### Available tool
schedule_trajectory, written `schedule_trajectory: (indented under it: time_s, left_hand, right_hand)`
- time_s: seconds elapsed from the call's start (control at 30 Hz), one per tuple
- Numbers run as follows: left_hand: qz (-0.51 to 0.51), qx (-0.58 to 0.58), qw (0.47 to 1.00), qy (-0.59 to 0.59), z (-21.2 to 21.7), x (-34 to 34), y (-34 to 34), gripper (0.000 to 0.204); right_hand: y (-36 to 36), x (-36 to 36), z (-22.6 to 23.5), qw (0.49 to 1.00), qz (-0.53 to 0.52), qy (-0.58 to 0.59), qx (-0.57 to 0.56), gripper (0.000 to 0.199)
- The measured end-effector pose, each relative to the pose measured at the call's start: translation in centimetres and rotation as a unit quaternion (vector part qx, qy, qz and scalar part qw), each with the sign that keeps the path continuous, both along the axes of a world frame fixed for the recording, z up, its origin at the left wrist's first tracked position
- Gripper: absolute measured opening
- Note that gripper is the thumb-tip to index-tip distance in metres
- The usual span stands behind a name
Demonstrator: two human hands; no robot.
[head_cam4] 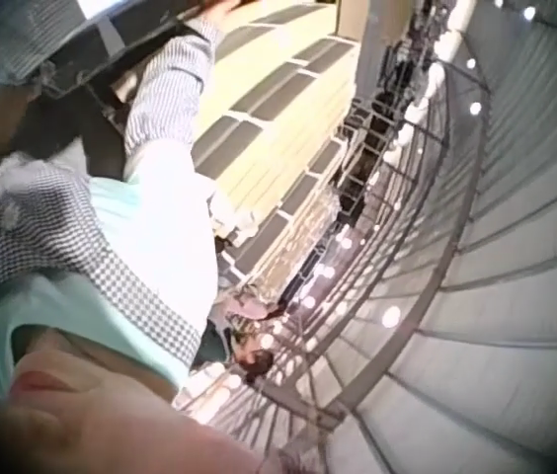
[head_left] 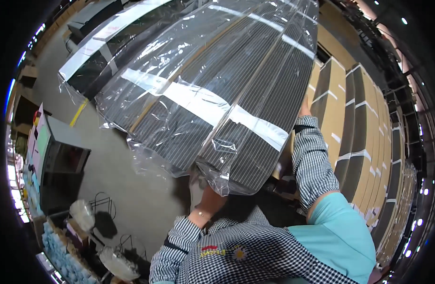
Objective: Packaging long metal or plastic parts into plastic sleeves in a manufacturing facility.
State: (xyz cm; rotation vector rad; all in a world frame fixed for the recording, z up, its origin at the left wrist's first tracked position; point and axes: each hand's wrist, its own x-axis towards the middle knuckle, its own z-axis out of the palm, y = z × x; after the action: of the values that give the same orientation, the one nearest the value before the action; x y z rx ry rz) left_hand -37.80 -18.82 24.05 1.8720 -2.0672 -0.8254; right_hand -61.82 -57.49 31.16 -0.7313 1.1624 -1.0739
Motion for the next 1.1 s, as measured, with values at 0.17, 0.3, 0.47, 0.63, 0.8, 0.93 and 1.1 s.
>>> schedule_trajectory:
  time_s: [0.17, 0.3, 0.47, 0.63, 0.8, 0.93, 1.1]
  left_hand:
    - [0.021, -0.157, 0.968, 0.192, -7.2, -2.0, -2.0, 0.026]
    - [-0.056, -0.173, 0.983, -0.037, -2.8, -1.6, -2.3, 0.020]
    - [0.032, -0.064, 0.966, 0.249, 5.0, -1.8, 0.3, 0.030]
    - [0.126, -0.047, 0.840, 0.526, 9.2, -2.3, 3.4, 0.026]
    - [0.132, -0.029, 0.717, 0.684, 14.1, -2.2, 8.1, 0.031]
    - [0.113, -0.041, 0.713, 0.691, 14.8, -1.9, 11.6, 0.032]
    - [0.091, -0.043, 0.739, 0.666, 14.6, -4.4, 15.5, 0.032]
  right_hand:
    - [-2.1, -9.2, -2.7, 0.992, -0.009, 0.109, -0.064, 0.080]
    - [9.8, -11.5, 3.4, 0.831, -0.057, 0.463, -0.302, 0.055]
    - [27.1, -14.2, 2.1, 0.727, 0.026, 0.686, 0.017, 0.044]
    - [32.4, -9.5, -5.4, 0.622, -0.136, 0.755, -0.159, 0.073]
    - [37.1, -8.8, -3.8, 0.675, -0.117, 0.718, -0.124, 0.066]
    - [49.3, -7.2, -2.9, 0.634, -0.060, 0.760, -0.129, 0.044]
    - [57.3, -0.3, 7.0, 0.991, 0.019, -0.085, -0.097, 0.026]
